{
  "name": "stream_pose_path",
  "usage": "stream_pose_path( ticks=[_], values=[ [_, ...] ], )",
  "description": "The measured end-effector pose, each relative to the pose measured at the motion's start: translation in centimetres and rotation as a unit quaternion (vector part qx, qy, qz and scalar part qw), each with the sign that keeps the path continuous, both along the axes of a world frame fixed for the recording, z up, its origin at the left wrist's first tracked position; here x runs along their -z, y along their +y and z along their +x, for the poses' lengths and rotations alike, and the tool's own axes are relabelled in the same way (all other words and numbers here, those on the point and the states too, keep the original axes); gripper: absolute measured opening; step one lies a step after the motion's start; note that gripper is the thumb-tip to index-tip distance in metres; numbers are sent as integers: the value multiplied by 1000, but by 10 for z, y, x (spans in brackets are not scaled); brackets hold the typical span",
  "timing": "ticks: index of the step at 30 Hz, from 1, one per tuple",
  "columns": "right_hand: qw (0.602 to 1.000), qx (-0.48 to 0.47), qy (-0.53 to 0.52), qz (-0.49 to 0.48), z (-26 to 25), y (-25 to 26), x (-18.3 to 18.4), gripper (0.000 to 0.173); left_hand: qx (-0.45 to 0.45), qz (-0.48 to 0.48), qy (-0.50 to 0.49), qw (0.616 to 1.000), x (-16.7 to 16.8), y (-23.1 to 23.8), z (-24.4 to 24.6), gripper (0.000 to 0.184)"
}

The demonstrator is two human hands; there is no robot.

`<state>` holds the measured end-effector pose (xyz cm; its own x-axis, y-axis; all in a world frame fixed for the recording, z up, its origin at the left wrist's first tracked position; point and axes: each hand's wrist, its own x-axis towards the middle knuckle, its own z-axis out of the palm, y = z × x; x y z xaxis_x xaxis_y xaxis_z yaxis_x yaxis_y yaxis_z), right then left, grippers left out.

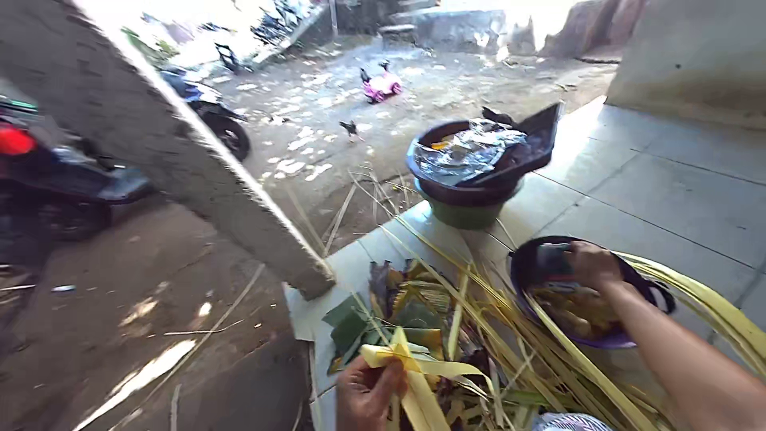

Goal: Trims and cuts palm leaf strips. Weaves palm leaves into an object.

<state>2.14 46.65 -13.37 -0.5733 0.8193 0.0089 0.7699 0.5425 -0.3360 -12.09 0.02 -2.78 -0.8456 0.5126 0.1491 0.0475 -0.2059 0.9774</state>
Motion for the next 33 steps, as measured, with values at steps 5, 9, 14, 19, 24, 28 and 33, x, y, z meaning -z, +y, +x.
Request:
stream_pose_path(
  ticks=[5, 9, 14, 19, 24, 28, 33],
  values=[
    [976, 121, 179, -37, 19, -22, -71, 49, -29, 13, -3, 999, -29, -30, 17, 20],
    [989, 37, -68, -123, 33, -22, -96, 52, -40, 33, 1, 999, -49, -51, 38, 20],
    [944, -52, -301, -123, 45, -43, -110, 52, -38, 33, -1, 999, -64, -74, 59, 18],
    [982, 8, -66, -177, 65, -69, -139, 45, -44, 36, 21, 998, -69, -88, 70, 17],
    [874, -78, 307, -368, 87, -170, -192, 39, -40, 48, 27, 998, -75, -86, 81, 18],
    [778, -246, 410, -407, 100, -253, -190, 49, -12, 50, 30, 998, -76, -80, 90, 16],
    [734, -317, 442, -408, 109, -334, -185, 84, 27, 15, 58, 998, -82, -79, 101, 10]
  ],
)
